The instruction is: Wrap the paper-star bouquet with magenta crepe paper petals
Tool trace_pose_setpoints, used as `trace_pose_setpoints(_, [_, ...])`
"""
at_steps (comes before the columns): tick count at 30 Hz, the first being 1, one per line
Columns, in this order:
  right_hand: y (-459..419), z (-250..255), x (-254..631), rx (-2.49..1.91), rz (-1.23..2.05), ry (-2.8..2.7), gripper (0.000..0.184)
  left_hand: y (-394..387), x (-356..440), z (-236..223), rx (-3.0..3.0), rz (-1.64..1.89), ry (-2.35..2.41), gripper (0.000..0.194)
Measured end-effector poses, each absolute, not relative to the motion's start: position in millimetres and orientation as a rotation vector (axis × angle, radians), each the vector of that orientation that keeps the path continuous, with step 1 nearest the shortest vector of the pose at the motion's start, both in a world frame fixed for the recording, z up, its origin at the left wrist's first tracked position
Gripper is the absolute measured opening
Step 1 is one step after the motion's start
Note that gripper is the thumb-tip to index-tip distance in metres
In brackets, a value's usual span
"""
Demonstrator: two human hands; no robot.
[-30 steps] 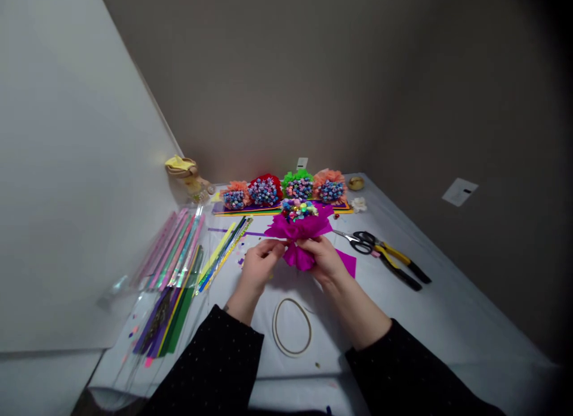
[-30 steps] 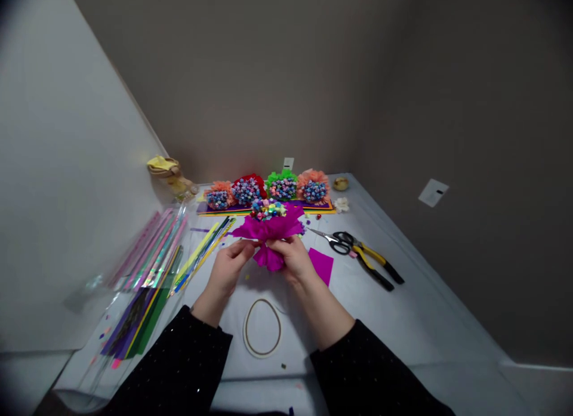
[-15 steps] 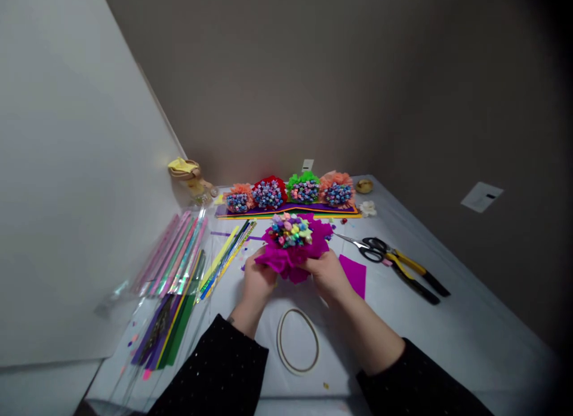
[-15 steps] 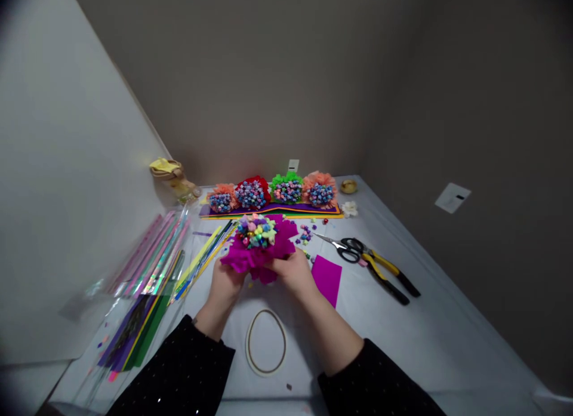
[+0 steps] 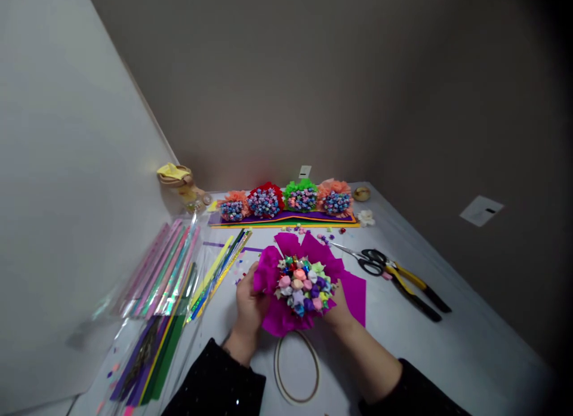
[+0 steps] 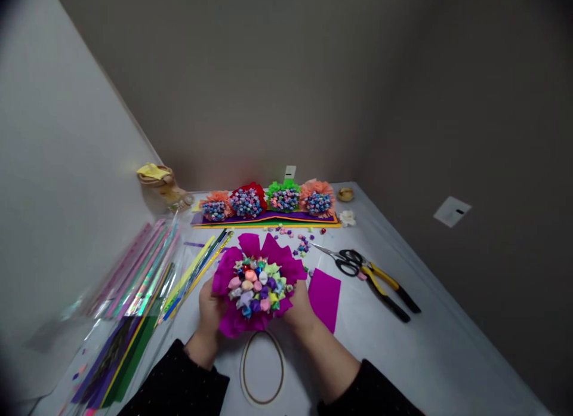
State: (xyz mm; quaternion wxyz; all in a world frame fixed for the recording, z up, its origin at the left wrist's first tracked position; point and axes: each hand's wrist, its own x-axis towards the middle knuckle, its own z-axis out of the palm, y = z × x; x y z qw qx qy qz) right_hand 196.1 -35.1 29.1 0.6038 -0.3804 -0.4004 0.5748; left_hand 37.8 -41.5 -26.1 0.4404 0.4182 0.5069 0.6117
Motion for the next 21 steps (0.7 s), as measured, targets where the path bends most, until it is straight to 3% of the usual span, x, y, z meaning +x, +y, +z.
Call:
trace_pose_setpoints(7, [-34, 12, 195, -0.877, 1.374, -0.98, 0.037, -35, 42, -9, 1.077, 1.528, 1.318, 0.016])
trace_pose_setpoints(13, [-31, -8, 200, -0.897, 1.199, -1.142, 0.042, -32, 48, 10, 1.169, 1.407, 1.275, 0.016])
trace_pose_setpoints(18, [-26, -5, 202, -0.942, 1.097, -1.282, 0.029, -24, 45, 0, 1.057, 1.396, 1.221, 0.039])
trace_pose_setpoints(21, [-26, 4, 204, -0.985, 1.094, -1.333, 0.02, -22, 43, -2, 1.045, 1.331, 1.234, 0.039])
